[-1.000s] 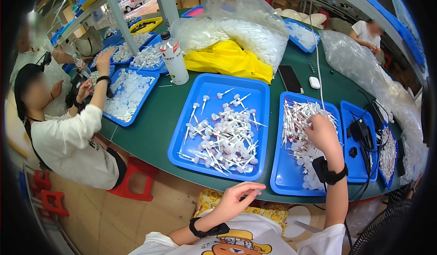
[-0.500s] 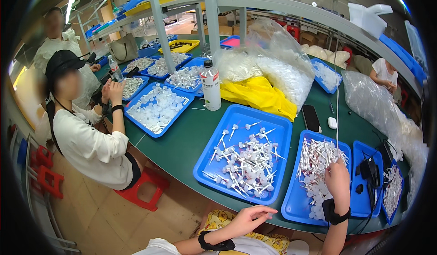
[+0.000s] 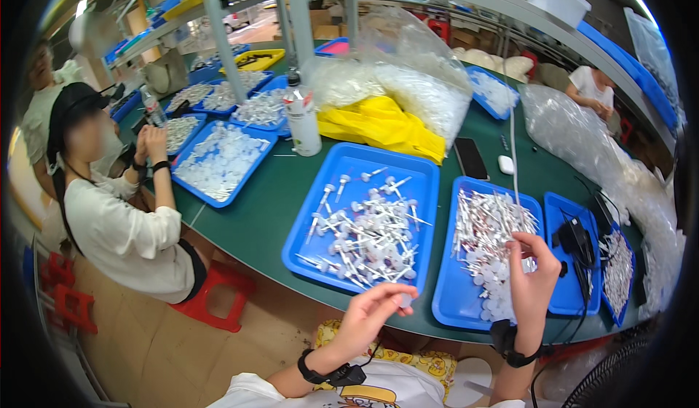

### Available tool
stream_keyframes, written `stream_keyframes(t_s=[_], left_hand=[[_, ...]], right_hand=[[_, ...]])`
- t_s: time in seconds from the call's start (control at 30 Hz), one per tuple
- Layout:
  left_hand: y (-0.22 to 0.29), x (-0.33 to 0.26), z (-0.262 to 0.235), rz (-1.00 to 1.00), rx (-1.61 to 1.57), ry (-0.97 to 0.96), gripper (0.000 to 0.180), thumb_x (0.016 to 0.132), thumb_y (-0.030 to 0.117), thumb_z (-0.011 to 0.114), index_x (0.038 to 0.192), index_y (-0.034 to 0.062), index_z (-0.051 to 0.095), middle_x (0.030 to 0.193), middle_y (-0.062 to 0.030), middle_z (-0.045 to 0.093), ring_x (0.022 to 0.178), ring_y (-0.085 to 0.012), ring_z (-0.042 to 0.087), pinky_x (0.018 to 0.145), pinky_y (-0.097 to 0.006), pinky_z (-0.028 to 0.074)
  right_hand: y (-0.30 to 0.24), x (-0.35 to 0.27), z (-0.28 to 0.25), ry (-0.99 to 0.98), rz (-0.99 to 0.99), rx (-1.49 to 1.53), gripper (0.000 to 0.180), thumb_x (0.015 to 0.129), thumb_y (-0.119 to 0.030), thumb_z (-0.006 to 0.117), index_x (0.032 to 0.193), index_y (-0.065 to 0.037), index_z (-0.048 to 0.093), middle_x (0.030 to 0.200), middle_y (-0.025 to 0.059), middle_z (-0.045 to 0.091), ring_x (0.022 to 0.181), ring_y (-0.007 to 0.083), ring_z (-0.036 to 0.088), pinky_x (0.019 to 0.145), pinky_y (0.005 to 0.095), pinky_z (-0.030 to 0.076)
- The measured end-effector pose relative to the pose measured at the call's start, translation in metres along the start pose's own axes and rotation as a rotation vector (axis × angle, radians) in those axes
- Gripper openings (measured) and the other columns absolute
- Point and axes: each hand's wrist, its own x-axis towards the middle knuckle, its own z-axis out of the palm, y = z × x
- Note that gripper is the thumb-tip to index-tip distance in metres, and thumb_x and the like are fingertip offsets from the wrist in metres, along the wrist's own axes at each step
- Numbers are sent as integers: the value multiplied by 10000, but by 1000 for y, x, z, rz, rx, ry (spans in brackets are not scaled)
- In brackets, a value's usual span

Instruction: The person assembles small white plastic components by inserting a stick into a cap and placing the finished units into a blue tray. The task is performed repeatedly at a workbench with other workers nearby.

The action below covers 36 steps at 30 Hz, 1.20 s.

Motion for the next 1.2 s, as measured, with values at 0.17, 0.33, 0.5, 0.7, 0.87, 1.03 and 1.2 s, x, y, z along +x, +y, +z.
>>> stream_keyframes(t_s=[0.17, 0.33, 0.5, 0.7, 0.87, 1.03, 1.2], left_hand=[[13, 10, 14, 38, -67, -31, 281, 1002, 84, 506, 1246, -28, 590, 1209, -92, 621, 1005, -147, 624, 922, -294, 473], [13, 16, 24, 80, -93, -82, 304, 1002, 56, 495, 1283, -39, 561, 1276, -112, 576, 1068, -192, 623, 966, -330, 476], [17, 13, 28, 22, -211, -113, 367, 993, 79, 523, 1338, -45, 510, 1282, -170, 574, 1054, -220, 607, 951, -374, 470], [14, 16, 24, 35, -252, -155, 339, 997, 65, 510, 1319, -39, 534, 1263, -152, 570, 1051, -221, 619, 953, -365, 476], [14, 18, 22, 59, -193, -222, 316, 982, 30, 511, 1288, -24, 570, 1270, -141, 552, 1061, -216, 619, 956, -353, 479], [12, 20, 18, 41, -199, -281, 310, 976, 21, 511, 1275, -22, 583, 1278, -143, 550, 1064, -211, 613, 955, -356, 479], [10, 23, 14, 38, -221, -325, 307, 981, 26, 501, 1272, -28, 583, 1279, -144, 551, 1050, -208, 615, 934, -357, 483]], right_hand=[[-18, -34, -7, 23, 40, 135, 121, 788, 58, 686, 905, 30, 683, 812, 101, 703, 718, 151, 653, 670, 273, 492], [-33, -58, -10, -2, -10, 234, 186, 718, 98, 743, 869, 23, 666, 810, 118, 688, 720, 201, 656, 675, 287, 498], [-28, -69, -6, -13, -221, 243, 271, 669, 127, 764, 882, -3, 662, 810, 104, 695, 731, 239, 661, 675, 314, 509], [-21, -70, -7, -90, -275, 230, 295, 657, 109, 789, 897, -20, 675, 814, 82, 701, 741, 236, 660, 671, 318, 507], [-16, -67, -8, -93, -294, 192, 304, 655, 99, 797, 907, -29, 683, 814, 71, 692, 741, 232, 635, 657, 318, 493], [-12, -63, -8, -96, -284, 172, 317, 645, 95, 803, 910, -38, 688, 807, 61, 685, 743, 229, 626, 652, 315, 490], [-12, -61, -8, -87, -294, 125, 325, 639, 86, 811, 910, -47, 691, 809, 58, 687, 746, 230, 625, 651, 317, 494]])
